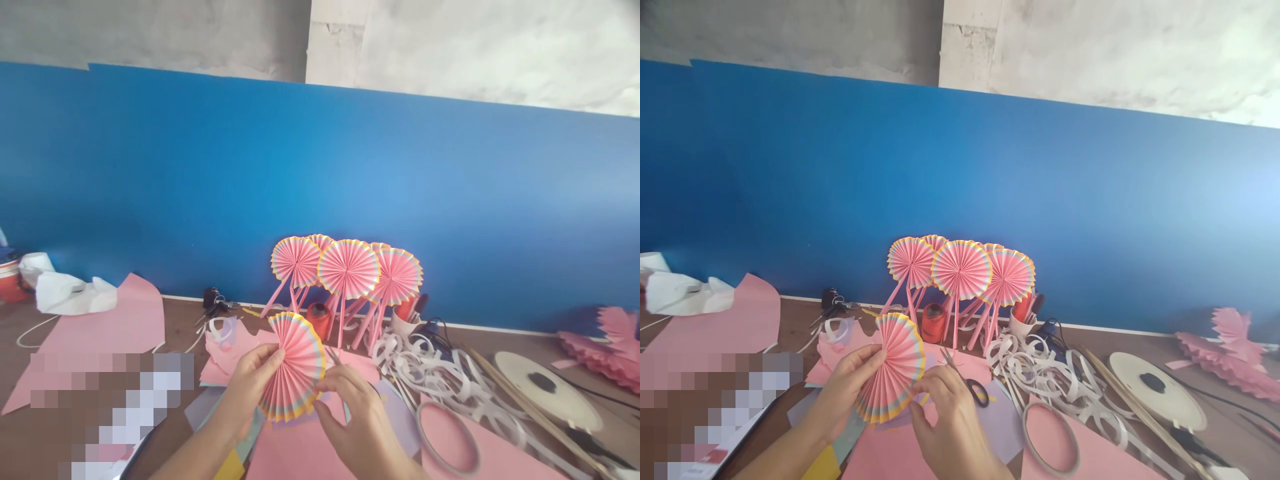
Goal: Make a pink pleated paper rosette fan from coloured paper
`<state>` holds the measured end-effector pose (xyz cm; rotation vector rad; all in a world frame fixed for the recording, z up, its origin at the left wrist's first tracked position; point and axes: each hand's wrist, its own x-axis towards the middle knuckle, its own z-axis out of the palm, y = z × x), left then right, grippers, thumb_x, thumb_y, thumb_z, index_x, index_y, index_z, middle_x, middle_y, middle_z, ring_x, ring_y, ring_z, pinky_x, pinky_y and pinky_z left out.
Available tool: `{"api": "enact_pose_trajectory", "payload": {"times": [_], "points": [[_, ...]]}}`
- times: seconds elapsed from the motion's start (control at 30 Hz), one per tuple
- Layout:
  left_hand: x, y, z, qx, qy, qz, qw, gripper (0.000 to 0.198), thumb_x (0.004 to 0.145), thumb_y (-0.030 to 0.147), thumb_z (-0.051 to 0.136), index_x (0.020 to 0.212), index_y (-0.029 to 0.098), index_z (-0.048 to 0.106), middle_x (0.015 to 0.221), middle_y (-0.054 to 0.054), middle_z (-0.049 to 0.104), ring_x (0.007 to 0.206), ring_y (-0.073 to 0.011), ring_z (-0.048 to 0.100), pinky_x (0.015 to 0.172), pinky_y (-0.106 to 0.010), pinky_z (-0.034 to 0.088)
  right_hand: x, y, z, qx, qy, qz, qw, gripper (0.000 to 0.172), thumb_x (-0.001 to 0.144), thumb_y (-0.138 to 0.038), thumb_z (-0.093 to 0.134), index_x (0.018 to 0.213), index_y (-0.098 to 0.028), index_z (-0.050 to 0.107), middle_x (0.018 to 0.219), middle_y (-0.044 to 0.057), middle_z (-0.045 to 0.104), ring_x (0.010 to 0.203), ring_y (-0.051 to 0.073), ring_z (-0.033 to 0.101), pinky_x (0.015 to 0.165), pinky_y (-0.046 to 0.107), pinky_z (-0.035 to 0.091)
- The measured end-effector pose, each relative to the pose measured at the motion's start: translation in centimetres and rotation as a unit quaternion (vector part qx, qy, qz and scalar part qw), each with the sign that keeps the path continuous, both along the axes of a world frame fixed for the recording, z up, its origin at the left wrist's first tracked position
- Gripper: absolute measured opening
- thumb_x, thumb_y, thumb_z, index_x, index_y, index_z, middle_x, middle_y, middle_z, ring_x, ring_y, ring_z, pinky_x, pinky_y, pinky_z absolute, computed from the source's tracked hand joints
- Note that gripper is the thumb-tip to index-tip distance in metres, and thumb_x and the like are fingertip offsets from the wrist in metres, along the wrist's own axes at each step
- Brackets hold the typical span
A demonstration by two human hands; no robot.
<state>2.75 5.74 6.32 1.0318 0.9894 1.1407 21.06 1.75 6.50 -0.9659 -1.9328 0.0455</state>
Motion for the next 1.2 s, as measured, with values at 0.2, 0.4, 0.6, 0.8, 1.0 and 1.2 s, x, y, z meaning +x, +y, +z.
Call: {"api": "enact_pose_trajectory", "payload": {"times": [0.2, 0.4, 0.6, 0.8, 1.0, 1.2], "points": [[0.0, -0.1, -0.2, -0.005, -0.012, 0.0, 1.0, 0.038, 0.071, 0.048, 0.071, 0.092, 0.016, 0.07, 0.097, -0.009, 0.073, 0.093, -0.0259, 0.064, 0.08, -0.032, 0.046, 0.0, 0.0, -0.1, 0.005, -0.007, -0.001, 1.0, 0.02, 0.077, -0.004, 0.053, 0.085, -0.021, 0.059, 0.075, 0.003, 0.065, 0.07, 0.018, 0.063, 0.066, 0.03, 0.053], [0.2, -0.1, -0.1, -0.005, -0.015, -0.014, 1.0, 0.037, 0.072, 0.047, 0.07, 0.09, 0.016, 0.07, 0.096, -0.008, 0.073, 0.092, -0.025, 0.064, 0.079, -0.031, 0.046, 0.1, 0.1, -0.1, 0.021, -0.014, -0.012, 1.0, 0.019, 0.079, -0.004, 0.049, 0.081, -0.021, 0.057, 0.072, 0.002, 0.063, 0.068, 0.016, 0.062, 0.063, 0.028, 0.051], [0.0, -0.2, 0.1, -0.023, -0.017, -0.01, 1.0, 0.038, 0.066, 0.047, 0.075, 0.086, 0.016, 0.069, 0.086, -0.006, 0.073, 0.087, -0.0235, 0.065, 0.078, -0.03, 0.045, 0.7, 0.3, 0.4, 0.014, -0.022, -0.023, 0.999, 0.019, 0.081, -0.005, 0.046, 0.079, -0.021, 0.055, 0.071, 0.002, 0.06, 0.067, 0.016, 0.059, 0.06, 0.028, 0.048], [-0.2, -0.2, -0.2, -0.069, 0.035, -0.026, 0.997, 0.038, 0.069, 0.048, 0.072, 0.087, 0.015, 0.066, 0.079, -0.004, 0.071, 0.073, -0.018, 0.062, 0.069, -0.028, 0.042, 1.3, 0.5, 0.6, -0.008, -0.063, -0.07, 0.996, 0.016, 0.08, -0.007, 0.049, 0.077, -0.021, 0.057, 0.085, 0.005, 0.054, 0.075, 0.018, 0.055, 0.064, 0.031, 0.047], [0.3, -0.7, 0.2, -0.066, 0.042, -0.025, 0.997, 0.036, 0.068, 0.049, 0.071, 0.081, 0.016, 0.065, 0.074, -0.002, 0.068, 0.069, -0.0172, 0.06, 0.062, -0.025, 0.038, 1.2, 0.5, 0.5, 0.006, -0.122, -0.091, 0.988, 0.016, 0.077, -0.006, 0.051, 0.081, -0.021, 0.057, 0.093, 0.007, 0.054, 0.084, 0.022, 0.053, 0.069, 0.036, 0.045], [0.7, -1.2, 0.7, -0.07, 0.083, 0.004, 0.994, 0.034, 0.066, 0.047, 0.071, 0.079, 0.016, 0.066, 0.072, -0.001, 0.067, 0.067, -0.0161, 0.057, 0.06, -0.025, 0.036, 1.0, 0.7, -0.5, 0.011, -0.139, -0.096, 0.986, 0.016, 0.08, -0.006, 0.051, 0.079, -0.021, 0.058, 0.099, 0.006, 0.056, 0.088, 0.023, 0.051, 0.071, 0.037, 0.041]]}}
